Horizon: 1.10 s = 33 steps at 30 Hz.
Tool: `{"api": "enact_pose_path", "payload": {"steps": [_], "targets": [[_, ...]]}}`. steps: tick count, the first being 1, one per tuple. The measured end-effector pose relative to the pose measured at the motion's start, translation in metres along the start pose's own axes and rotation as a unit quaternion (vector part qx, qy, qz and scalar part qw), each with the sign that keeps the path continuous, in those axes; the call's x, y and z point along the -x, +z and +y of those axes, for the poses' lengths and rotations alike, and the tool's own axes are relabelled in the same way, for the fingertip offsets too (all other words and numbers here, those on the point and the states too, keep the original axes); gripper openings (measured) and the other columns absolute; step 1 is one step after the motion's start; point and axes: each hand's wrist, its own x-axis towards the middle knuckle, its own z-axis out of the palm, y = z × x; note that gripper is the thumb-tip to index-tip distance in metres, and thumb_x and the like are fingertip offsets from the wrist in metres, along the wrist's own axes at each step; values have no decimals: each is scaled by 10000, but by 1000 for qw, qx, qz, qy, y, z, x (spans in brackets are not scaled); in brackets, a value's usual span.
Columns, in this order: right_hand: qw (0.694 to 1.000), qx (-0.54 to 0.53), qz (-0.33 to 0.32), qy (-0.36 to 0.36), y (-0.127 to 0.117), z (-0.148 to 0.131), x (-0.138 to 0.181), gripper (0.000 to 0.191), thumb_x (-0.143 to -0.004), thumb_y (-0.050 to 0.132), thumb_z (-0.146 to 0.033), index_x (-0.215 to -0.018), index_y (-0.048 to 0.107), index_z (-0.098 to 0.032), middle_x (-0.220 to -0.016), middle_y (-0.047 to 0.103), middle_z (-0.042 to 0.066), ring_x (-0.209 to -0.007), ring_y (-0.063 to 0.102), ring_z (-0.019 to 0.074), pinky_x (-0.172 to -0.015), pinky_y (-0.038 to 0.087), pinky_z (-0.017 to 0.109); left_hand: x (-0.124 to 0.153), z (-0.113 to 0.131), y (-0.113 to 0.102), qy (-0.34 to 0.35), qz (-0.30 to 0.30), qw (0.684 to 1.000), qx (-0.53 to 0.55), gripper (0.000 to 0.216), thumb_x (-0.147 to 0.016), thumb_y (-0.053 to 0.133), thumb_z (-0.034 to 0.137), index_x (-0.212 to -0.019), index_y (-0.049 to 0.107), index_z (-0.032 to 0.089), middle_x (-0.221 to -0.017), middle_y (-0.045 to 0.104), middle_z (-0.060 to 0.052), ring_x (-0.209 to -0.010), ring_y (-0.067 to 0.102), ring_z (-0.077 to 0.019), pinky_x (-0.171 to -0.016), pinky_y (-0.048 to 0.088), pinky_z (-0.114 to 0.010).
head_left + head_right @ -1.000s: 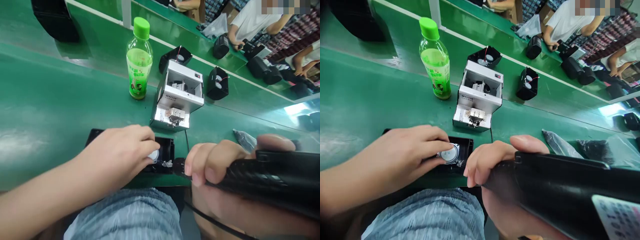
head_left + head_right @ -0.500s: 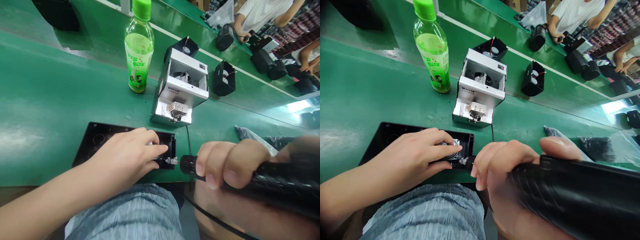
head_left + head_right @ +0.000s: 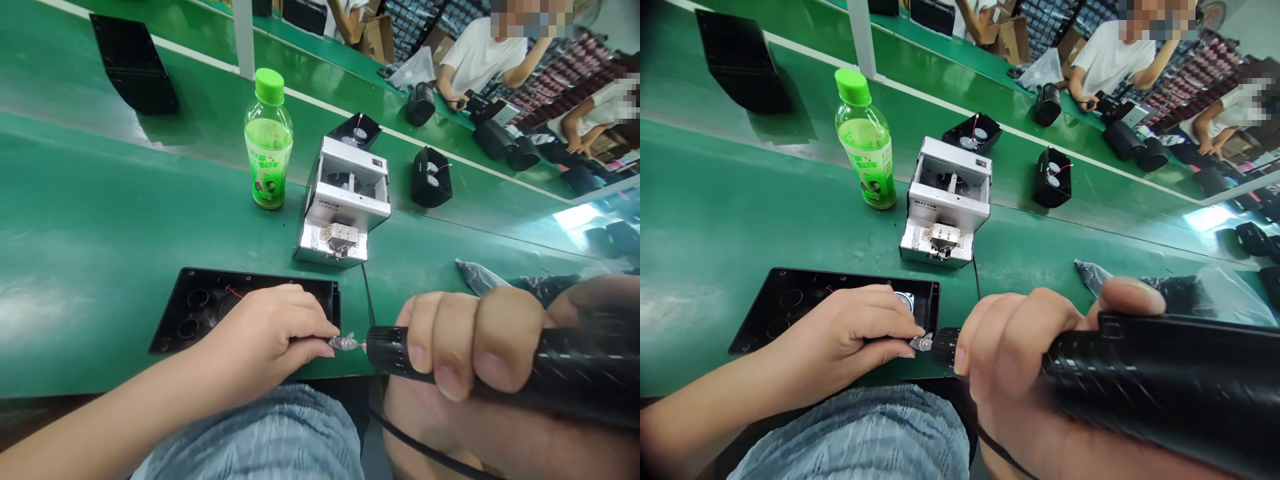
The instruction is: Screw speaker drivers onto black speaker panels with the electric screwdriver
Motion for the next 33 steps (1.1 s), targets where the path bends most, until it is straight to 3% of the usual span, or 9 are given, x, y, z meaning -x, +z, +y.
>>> {"api": "enact_pose_path", "payload": {"steps": [4,7,12,17,19,22,25,28,33], "targets": [[998,-56,10,-8,-10,-4,-5,288,-1078,619,-565,-1247,735,-363,-643,542,-96,-462,490,129,-496,505,325,-3,8,-2,-45,3,996,73,139,-1000,785,151,-1009,877,256,-950,841,29,-872,755,-114,-820,597,-218],[996,-84,4,-13,-16,-5,-9,406,-1079,541,-660,-1254,721,-342,-662,605,-85,-478,547,134,-508,522,328,-3,13,-2,-48,9,994,93,205,-1030,705,125,-987,860,252,-933,812,21,-854,741,-105,-794,584,-206],[994,-97,23,-43,-20,-6,-15,579,-1085,371,-748,-1280,700,-313,-700,671,-64,-514,600,128,-552,543,306,-17,18,-20,27,-11,997,-64,302,-1090,531,163,-838,692,201,-827,694,-9,-754,621,-135,-673,486,-259],[992,-72,70,-76,-18,-13,-31,418,-1034,600,-692,-1165,725,-316,-641,637,-100,-430,509,116,-479,484,288,-83,5,-59,-12,75,965,-251,236,-1089,549,268,-975,752,232,-929,743,-23,-807,641,-187,-705,464,-322],[991,-55,82,-91,-18,-16,-36,385,-987,690,-676,-1131,737,-322,-624,632,-110,-413,476,119,-465,472,294,-114,-6,-69,-38,85,955,-281,232,-1065,563,225,-1060,795,229,-1074,788,-51,-932,669,-230,-746,464,-354],[990,-43,91,-97,-19,-18,-40,382,-945,744,-679,-1113,746,-335,-611,630,-114,-410,459,127,-457,460,302,-140,-18,-75,-59,76,957,-273,224,-1022,594,175,-1022,815,215,-1053,813,-40,-940,685,-231,-790,500,-369],[990,-39,96,-92,-23,-18,-40,392,-942,739,-692,-1114,748,-340,-614,622,-113,-415,453,128,-458,453,310,-137,-14,-73,-69,80,963,-246,233,-1027,602,185,-1089,825,196,-1108,822,-28,-950,699,-190,-850,542,-353],[990,-46,94,-90,-27,-17,-40,363,-955,746,-659,-1115,753,-334,-617,602,-108,-422,451,121,-455,445,312,-114,2,-63,-72,75,974,-201,228,-1026,629,191,-1106,842,203,-1086,829,-9,-923,726,-161,-846,568,-325],[990,-85,80,-82,-29,-15,-43,344,-1012,690,-626,-1163,738,-321,-644,582,-104,-452,475,110,-480,463,316,-70,21,-30,-76,7,997,-6,241,-1020,634,194,-958,863,237,-924,832,12,-834,763,-143,-777,587,-267]]}}
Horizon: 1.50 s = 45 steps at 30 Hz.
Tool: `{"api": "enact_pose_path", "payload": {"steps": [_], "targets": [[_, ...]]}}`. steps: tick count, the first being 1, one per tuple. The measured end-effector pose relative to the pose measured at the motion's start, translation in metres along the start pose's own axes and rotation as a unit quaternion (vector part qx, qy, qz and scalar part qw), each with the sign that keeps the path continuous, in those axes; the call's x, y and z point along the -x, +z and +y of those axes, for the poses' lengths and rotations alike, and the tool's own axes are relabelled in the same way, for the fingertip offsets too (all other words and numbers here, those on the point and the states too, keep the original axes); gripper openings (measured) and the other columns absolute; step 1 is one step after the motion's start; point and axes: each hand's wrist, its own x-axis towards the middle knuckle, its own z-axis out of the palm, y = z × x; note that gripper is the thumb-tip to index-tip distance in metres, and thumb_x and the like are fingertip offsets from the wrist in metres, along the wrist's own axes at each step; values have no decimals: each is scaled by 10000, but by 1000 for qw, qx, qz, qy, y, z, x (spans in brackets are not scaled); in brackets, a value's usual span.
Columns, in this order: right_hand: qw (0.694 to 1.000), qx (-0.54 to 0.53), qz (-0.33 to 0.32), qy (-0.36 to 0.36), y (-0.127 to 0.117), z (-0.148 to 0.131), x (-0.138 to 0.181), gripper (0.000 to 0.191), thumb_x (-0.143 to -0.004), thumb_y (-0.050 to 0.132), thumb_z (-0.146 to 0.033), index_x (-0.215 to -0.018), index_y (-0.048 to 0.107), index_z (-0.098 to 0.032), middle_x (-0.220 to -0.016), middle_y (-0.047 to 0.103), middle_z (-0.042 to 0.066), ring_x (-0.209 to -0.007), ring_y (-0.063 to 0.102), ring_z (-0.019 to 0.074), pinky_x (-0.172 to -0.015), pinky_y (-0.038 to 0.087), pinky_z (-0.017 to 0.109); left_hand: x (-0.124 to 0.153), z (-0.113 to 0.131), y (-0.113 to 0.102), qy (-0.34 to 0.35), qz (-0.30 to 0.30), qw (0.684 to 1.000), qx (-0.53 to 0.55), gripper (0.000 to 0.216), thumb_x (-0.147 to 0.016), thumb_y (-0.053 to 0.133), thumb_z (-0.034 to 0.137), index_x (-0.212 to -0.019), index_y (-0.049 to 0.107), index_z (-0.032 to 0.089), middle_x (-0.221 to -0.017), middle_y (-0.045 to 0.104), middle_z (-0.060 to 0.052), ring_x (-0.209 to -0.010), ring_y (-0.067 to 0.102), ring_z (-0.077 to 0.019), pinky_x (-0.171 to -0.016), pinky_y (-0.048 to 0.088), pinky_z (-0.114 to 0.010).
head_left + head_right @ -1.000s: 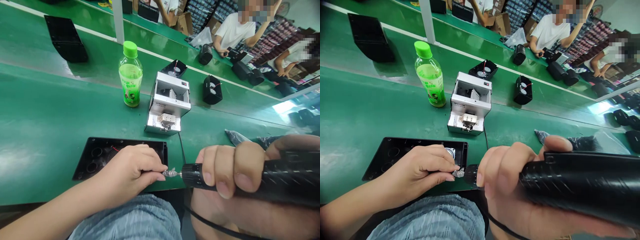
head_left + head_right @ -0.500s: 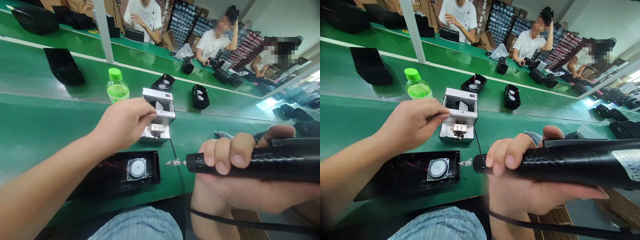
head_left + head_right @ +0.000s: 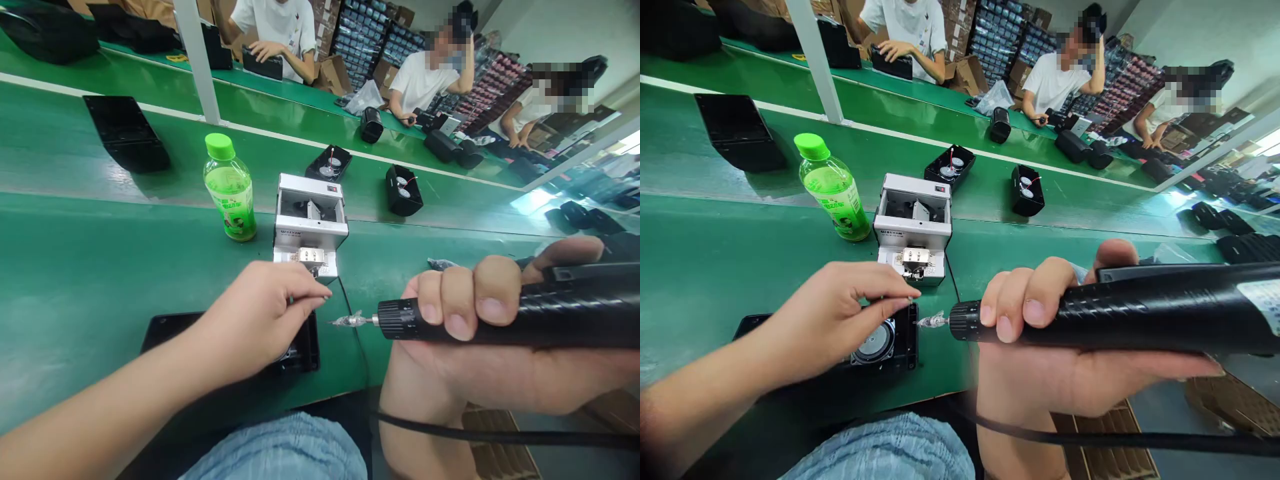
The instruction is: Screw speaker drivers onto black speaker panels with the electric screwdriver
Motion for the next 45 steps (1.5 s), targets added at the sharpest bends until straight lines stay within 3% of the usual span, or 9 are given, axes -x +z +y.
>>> {"api": "enact_pose_path", "payload": {"steps": [7,13,21,26,29,34,38,41,45], "targets": [[999,-12,-27,11,0,-1,4,385,-1052,597,-651,-1219,723,-327,-670,594,-97,-467,498,113,-497,473,330,25,4,16,-24,-49,998,41,313,-1071,549,197,-1010,850,255,-920,785,6,-816,720,-122,-761,539,-244],[1000,7,-7,-10,12,-4,15,347,-1033,638,-629,-1165,743,-326,-632,606,-110,-407,468,105,-441,446,312,24,13,18,-88,-64,993,36,272,-1025,604,213,-809,768,232,-809,740,27,-731,656,-121,-674,483,-243],[999,43,8,-5,19,-6,19,360,-943,733,-692,-1068,790,-359,-598,628,-119,-387,486,118,-453,480,317,33,12,21,-23,-75,996,-31,381,-1083,459,206,-1019,833,229,-887,778,-20,-770,703,-152,-718,534,-286],[999,47,17,-7,19,-3,14,389,-904,764,-722,-1017,773,-350,-588,622,-120,-387,478,125,-448,463,313,34,3,16,-118,-36,992,17,335,-1086,510,305,-1124,840,258,-939,863,-10,-795,797,-180,-715,628,-289],[999,46,19,-9,18,0,11,418,-903,752,-745,-1031,765,-347,-582,631,-113,-385,474,131,-442,457,306,17,-2,-2,-125,39,991,-13,272,-1025,615,356,-1092,867,276,-982,890,-4,-864,834,-223,-778,667,-335],[999,43,9,-17,23,8,3,491,-893,725,-792,-1095,741,-344,-573,662,-95,-390,497,165,-451,496,342,-44,-8,-37,-67,147,961,-223,171,-961,725,352,-979,864,255,-875,847,-16,-761,737,-215,-702,566,-340],[998,56,-14,-33,31,21,-12,597,-846,733,-839,-1108,681,-305,-559,671,-97,-385,505,192,-427,509,372,-68,-15,-45,-49,157,925,-343,396,-1041,611,264,-1409,732,180,-1196,818,-113,-967,747,-275,-759,527,-366],[996,54,-56,-47,37,39,-24,626,-865,692,-860,-1129,653,-294,-580,693,-86,-392,537,193,-416,521,364,-43,-19,-44,-14,138,928,-346,350,-1077,560,268,-1366,748,203,-1159,817,-91,-955,751,-271,-738,498,-363],[987,45,-134,-78,42,75,-34,658,-863,632,-912,-1068,659,-287,-588,697,-75,-381,564,182,-391,521,336,22,-25,-34,-5,-4,956,-295,179,-1049,655,301,-1038,831,274,-940,800,-13,-836,758,-232,-701,510,-352]]}}
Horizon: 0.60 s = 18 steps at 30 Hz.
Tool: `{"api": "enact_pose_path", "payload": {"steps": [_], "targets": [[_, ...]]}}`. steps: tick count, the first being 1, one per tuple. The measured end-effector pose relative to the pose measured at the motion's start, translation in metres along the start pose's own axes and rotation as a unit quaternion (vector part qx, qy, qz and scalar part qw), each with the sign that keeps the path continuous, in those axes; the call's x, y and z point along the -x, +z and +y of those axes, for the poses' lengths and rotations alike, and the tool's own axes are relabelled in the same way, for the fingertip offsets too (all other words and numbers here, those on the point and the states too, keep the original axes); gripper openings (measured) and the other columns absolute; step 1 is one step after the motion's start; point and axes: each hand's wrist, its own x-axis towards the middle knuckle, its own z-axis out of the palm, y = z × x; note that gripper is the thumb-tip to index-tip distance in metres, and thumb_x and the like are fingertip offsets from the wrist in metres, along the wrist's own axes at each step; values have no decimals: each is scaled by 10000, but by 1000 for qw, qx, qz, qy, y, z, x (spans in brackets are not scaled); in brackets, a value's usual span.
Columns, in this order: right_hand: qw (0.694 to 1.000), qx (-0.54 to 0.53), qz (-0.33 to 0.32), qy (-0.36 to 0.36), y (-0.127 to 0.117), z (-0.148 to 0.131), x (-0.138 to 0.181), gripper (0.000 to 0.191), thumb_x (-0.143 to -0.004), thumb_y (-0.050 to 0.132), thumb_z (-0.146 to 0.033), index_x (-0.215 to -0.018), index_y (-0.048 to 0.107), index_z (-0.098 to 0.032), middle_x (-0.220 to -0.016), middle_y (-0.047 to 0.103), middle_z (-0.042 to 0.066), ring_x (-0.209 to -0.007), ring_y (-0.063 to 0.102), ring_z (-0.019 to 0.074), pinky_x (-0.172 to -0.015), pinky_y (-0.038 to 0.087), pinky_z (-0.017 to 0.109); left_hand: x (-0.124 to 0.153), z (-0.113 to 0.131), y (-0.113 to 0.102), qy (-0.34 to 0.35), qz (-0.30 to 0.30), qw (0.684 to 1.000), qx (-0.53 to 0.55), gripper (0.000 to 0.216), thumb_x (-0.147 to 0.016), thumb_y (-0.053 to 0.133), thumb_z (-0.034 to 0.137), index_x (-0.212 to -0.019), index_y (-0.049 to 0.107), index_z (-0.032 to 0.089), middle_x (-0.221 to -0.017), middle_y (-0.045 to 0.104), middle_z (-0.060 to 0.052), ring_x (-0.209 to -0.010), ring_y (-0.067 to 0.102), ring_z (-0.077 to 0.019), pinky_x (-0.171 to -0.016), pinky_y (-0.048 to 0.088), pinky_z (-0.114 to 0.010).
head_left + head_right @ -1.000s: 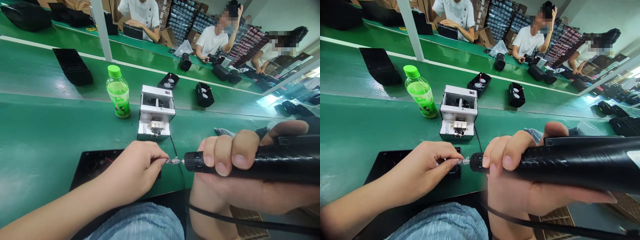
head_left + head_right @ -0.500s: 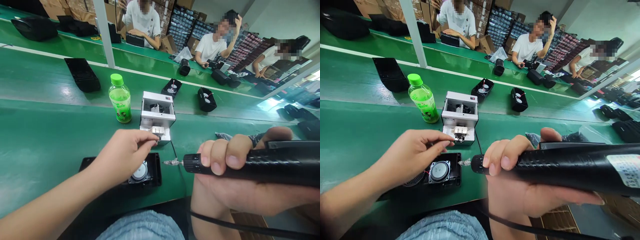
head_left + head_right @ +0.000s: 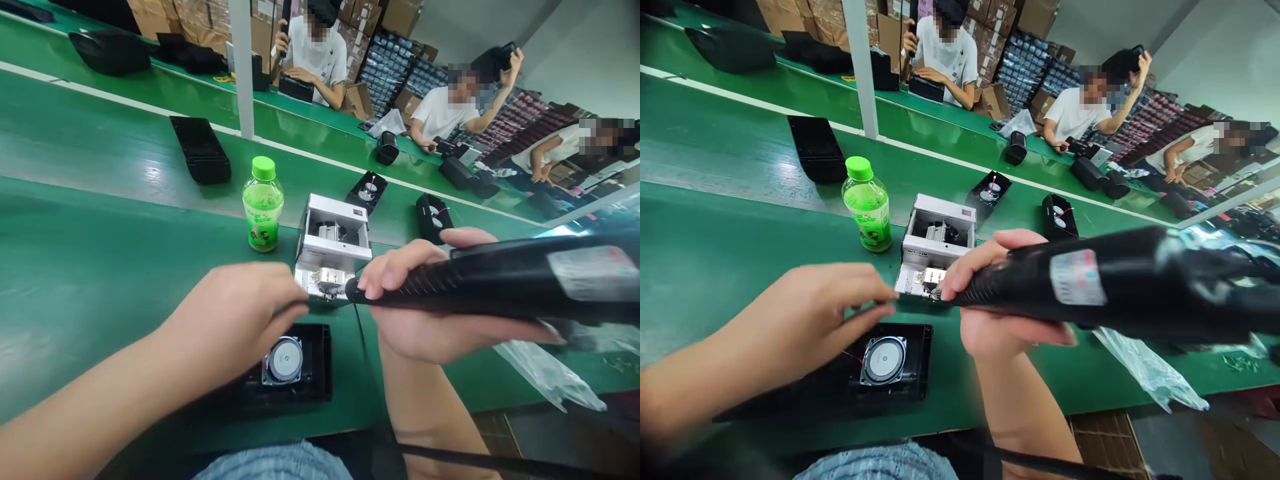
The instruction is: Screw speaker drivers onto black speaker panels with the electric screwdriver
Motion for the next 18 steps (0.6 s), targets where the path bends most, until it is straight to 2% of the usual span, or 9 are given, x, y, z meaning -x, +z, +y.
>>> {"api": "enact_pose_path", "payload": {"steps": [3,6,11,13,16,18], "targets": [[999,14,-39,14,6,21,1,721,-805,657,-947,-1032,672,-263,-576,693,-60,-361,549,179,-352,475,323,37,4,18,-34,-128,991,26,181,-995,729,232,-1130,834,292,-1069,815,-18,-906,800,-250,-758,587,-372],[997,37,-40,51,12,29,1,769,-810,628,-959,-1120,671,-257,-573,669,-68,-359,527,168,-351,446,311,52,10,35,-56,-195,979,17,278,-982,733,182,-1231,818,271,-1215,813,-61,-1025,816,-307,-848,644,-444],[994,106,-4,1,14,34,-2,897,-901,292,-1004,-1226,650,-248,-518,560,-81,-300,464,160,-292,372,295,52,11,45,-61,-204,977,13,347,-993,752,221,-1334,784,272,-1298,805,-98,-1133,810,-360,-895,675,-506],[995,103,2,12,12,36,0,880,-908,300,-996,-1221,653,-253,-518,552,-84,-295,453,153,-290,364,284,50,10,45,-57,-212,976,18,402,-957,799,221,-1356,778,268,-1308,808,-106,-1149,810,-373,-910,678,-510],[994,100,-5,47,7,36,7,822,-922,416,-959,-1242,667,-245,-534,571,-83,-315,473,150,-307,382,276,48,9,45,-64,-217,974,23,459,-947,798,193,-1401,760,247,-1327,808,-124,-1177,808,-382,-945,675,-512],[995,93,3,46,2,29,11,821,-887,499,-963,-1243,689,-247,-543,601,-78,-322,479,154,-314,405,287,47,9,46,-67,-213,974,26,477,-948,789,179,-1419,752,243,-1329,808,-128,-1184,807,-384,-963,670,-516]]}}
